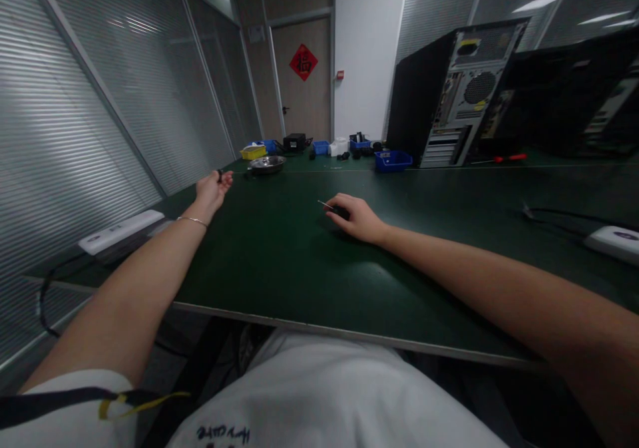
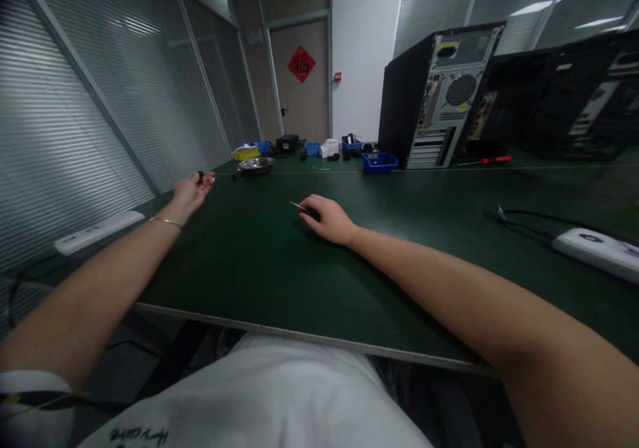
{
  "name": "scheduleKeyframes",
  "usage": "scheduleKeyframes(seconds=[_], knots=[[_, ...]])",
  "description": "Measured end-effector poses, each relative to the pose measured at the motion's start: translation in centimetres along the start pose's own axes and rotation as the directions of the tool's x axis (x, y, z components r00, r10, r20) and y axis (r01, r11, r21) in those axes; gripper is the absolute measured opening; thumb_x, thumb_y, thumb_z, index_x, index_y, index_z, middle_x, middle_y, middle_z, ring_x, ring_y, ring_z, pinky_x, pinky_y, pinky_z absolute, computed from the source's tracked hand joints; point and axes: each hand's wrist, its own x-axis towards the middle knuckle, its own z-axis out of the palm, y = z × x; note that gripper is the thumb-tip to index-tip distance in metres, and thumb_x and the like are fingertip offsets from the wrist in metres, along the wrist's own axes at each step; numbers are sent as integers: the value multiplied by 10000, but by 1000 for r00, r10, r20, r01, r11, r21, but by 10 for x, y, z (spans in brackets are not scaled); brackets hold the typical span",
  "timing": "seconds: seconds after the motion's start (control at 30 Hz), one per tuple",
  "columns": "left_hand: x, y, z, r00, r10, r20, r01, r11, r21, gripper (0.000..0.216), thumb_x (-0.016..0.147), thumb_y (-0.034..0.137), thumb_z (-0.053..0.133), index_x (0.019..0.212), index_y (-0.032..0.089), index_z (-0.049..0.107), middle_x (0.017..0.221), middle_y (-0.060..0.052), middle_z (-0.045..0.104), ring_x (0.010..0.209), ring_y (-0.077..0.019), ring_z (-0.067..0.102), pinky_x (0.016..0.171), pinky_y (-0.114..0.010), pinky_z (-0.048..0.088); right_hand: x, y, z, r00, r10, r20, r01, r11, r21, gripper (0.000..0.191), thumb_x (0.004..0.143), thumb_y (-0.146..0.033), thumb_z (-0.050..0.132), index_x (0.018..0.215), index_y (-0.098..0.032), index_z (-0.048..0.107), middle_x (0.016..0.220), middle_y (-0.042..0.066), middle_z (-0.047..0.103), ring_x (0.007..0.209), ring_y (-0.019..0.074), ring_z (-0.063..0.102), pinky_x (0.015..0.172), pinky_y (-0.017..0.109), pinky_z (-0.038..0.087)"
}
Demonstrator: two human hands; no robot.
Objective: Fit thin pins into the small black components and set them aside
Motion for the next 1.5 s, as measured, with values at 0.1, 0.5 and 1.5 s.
scheduleKeyframes(seconds=[0.1, 0.5, 1.5], knots=[[-18, -18, 43, 994, -67, 82, 68, 998, -9, 165, 963, 163, 379, 861, 99, 493, 831, -106, 653, 741, -102, 598, 718, -276, 482, 1, 5, 2, 999, 44, 9, -44, 999, 0, 197, 844, -241, 532, 1022, -183, 593, 954, 67, 612, 859, 185, 566, 773, 325, 451], [-116, -45, 136, 743, -380, 551, 329, 924, 194, 233, 882, 167, 543, 1076, 104, 654, 1029, -154, 660, 808, -141, 636, 771, -272, 511, 1, 9, 6, 992, 118, -47, -112, 987, 118, 276, 862, -269, 506, 1126, -187, 518, 953, 56, 629, 764, 155, 565, 718, 296, 444], [-114, -53, 133, 713, -320, 624, 204, 946, 251, 305, 767, 213, 688, 1052, 107, 663, 899, -93, 658, 766, -122, 603, 750, -271, 493, -5, 4, 0, 997, 22, 79, -13, 993, -115, 266, 837, -198, 515, 1097, -191, 568, 989, 68, 621, 884, 181, 577, 769, 292, 436]])
